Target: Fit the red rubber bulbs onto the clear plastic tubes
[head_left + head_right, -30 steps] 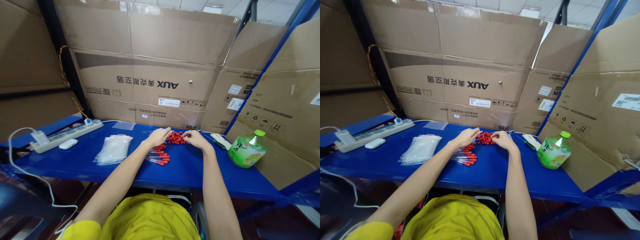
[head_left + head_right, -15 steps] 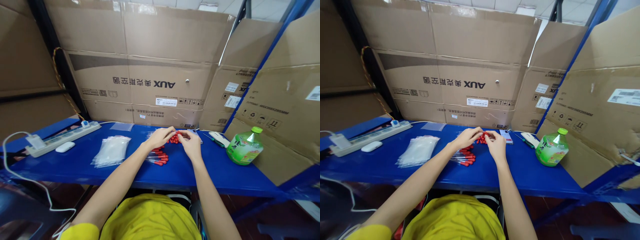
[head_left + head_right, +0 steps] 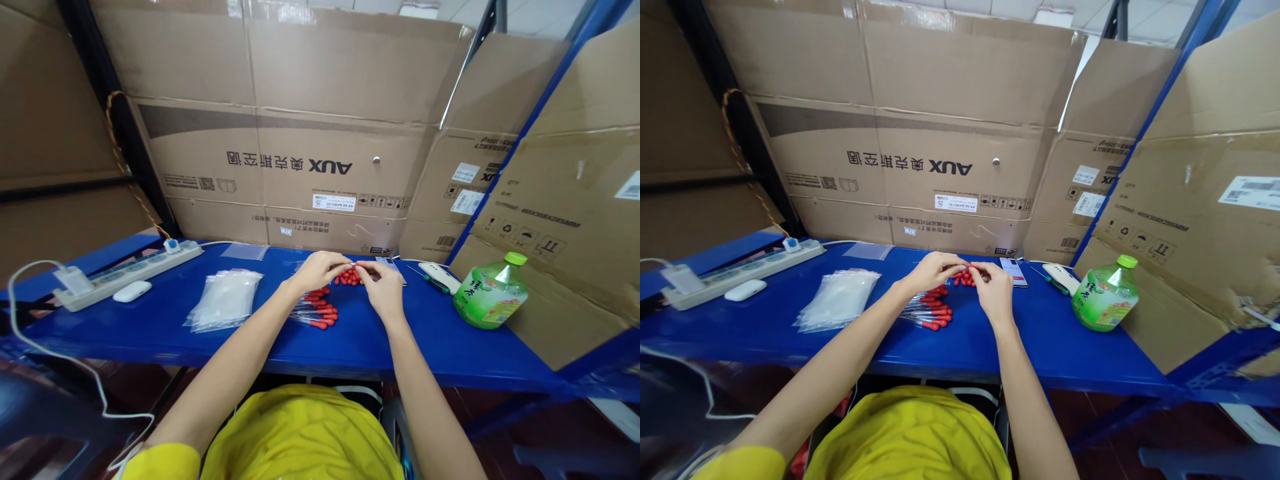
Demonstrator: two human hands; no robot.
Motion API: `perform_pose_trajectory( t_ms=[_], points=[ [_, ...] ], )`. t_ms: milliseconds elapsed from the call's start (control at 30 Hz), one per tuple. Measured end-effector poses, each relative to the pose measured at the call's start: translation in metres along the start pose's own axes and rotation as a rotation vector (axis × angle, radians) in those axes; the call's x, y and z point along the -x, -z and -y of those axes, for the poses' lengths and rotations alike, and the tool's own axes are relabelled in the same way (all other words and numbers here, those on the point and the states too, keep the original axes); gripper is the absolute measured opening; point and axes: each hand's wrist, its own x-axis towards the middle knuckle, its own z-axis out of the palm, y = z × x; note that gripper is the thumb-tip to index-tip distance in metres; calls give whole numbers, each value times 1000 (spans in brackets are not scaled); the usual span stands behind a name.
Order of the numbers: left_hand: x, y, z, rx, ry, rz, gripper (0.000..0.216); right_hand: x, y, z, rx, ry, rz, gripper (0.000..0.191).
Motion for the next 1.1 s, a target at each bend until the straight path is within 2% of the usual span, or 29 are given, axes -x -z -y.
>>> perform_pose_trajectory(
  t_ms=[233,567,867,1000,1100],
  points=[
    [0,6,-2,-30,-38,33,47,2,-1,-1,52,85,-12,21],
    [0,2,2,-154,-145,43,41,2,-4,-7,258,267,21,21],
    [0,1,2,12,-124,-102,39,0,-4,-6,5,60,-43,22],
    [0,2,1,101,-94,-138,35,0,-4,-7,-128,-45,17,29],
    [0,3,0,140,-72,-140,37,-1,-2,-5,-176,-66,41,31]
  ],
)
